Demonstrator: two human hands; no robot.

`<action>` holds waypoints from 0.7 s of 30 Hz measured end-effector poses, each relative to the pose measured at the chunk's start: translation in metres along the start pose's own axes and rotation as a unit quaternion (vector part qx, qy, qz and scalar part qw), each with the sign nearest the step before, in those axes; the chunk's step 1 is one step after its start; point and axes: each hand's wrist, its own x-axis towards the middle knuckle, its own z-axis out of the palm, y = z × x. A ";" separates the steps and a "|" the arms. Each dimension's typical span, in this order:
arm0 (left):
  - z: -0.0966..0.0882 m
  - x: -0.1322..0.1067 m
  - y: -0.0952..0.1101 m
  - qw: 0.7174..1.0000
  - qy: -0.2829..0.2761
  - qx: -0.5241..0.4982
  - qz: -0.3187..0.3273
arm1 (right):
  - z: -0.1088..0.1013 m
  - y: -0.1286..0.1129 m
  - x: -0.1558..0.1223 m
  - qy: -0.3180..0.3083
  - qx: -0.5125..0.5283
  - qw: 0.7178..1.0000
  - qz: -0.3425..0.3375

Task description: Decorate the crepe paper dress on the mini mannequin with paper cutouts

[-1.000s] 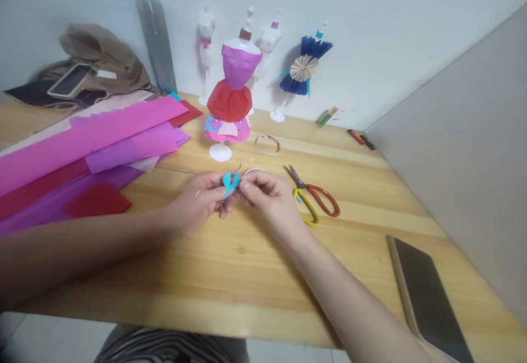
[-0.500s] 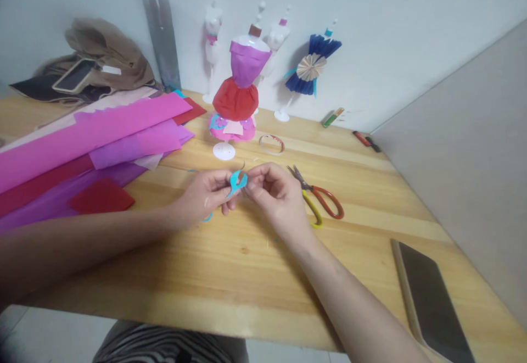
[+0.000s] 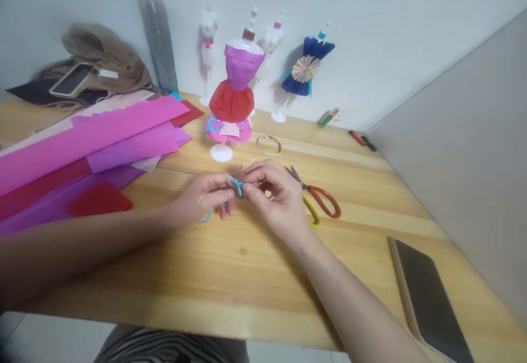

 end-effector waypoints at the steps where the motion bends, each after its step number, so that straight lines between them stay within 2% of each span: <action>1: 0.001 0.000 0.001 1.000 0.004 -0.007 0.000 | 0.000 0.000 0.001 0.008 0.028 0.999 0.019; 6: 0.003 -0.002 0.003 0.995 0.052 -0.085 0.010 | 0.001 0.004 0.003 -0.008 0.167 0.972 0.165; 9: 0.004 -0.002 0.002 0.993 0.058 -0.097 0.045 | 0.002 0.004 0.002 -0.019 0.189 0.961 0.203; 12: 0.006 -0.001 0.001 0.992 0.062 -0.072 0.080 | 0.007 0.004 0.000 -0.026 0.188 0.958 0.215; 17: 0.008 -0.001 0.002 0.993 0.095 -0.050 0.046 | 0.012 0.002 -0.003 -0.032 0.163 0.961 0.219; 19: 0.008 -0.001 0.002 0.992 0.104 -0.058 0.035 | 0.002 0.001 0.001 -0.037 0.113 0.974 0.191; 21: 0.008 0.000 0.001 0.991 0.110 -0.077 0.026 | -0.019 -0.001 0.008 -0.027 -0.007 0.989 0.148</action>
